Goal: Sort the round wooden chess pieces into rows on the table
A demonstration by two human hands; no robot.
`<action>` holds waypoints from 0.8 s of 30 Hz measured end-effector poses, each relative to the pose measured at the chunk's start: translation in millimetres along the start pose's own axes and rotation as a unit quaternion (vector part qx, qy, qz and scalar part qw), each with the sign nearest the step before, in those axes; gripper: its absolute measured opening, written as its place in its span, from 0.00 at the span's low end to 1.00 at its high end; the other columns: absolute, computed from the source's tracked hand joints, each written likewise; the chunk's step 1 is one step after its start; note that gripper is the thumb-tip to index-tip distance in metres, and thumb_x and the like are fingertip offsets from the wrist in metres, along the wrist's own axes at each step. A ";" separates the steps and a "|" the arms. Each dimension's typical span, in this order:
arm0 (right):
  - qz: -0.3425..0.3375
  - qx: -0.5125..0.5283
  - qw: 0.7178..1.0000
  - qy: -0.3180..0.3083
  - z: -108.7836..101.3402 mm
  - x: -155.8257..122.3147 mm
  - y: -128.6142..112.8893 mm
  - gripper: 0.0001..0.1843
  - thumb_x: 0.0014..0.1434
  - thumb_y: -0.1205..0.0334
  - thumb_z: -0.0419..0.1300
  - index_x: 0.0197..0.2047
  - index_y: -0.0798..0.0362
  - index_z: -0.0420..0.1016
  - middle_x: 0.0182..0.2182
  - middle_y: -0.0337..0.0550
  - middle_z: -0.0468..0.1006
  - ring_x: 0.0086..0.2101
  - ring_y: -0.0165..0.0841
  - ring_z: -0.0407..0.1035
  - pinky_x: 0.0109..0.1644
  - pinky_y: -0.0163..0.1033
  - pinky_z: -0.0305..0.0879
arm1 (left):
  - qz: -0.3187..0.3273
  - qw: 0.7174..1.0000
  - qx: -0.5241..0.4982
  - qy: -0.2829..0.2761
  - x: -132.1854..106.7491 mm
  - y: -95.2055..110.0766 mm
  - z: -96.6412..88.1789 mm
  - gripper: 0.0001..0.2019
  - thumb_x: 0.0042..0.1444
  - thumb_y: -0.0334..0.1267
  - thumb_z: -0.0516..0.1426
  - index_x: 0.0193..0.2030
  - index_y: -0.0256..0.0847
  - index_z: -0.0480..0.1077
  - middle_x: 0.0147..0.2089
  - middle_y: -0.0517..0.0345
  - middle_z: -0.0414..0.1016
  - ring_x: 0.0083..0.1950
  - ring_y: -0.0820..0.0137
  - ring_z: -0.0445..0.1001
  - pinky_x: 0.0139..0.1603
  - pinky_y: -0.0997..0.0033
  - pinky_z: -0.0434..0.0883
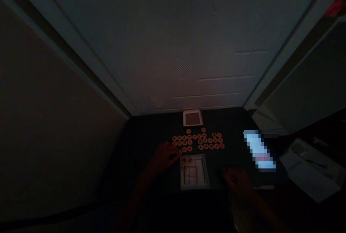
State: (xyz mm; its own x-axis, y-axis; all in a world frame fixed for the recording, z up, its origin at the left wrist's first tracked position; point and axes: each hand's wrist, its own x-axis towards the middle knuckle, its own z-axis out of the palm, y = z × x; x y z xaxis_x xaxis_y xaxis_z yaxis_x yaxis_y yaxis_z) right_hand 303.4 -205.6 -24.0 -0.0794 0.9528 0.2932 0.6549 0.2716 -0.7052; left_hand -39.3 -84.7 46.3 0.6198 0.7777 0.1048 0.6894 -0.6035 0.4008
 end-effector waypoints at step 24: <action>-0.004 -0.021 0.999 0.024 -0.5 0.5 -4.2 0.28 0.68 0.55 0.50 0.16 0.50 0.55 0.13 0.32 0.56 0.15 0.25 0.51 0.21 0.34 0.45 | -0.042 0.998 -0.038 0.039 -53.8 1.8 11.2 0.11 0.58 0.39 0.64 0.47 0.51 0.77 0.47 0.57 0.82 0.48 0.60 0.74 0.54 0.56 0.68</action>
State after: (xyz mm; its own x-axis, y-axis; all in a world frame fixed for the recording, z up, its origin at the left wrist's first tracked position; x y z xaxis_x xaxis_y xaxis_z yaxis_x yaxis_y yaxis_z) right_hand 300.9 -206.3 -20.5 -0.0480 0.9428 0.3300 0.6851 0.2715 -0.6759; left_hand -67.1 -129.7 31.2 0.5271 0.8386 0.1376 0.7059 -0.5222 0.4786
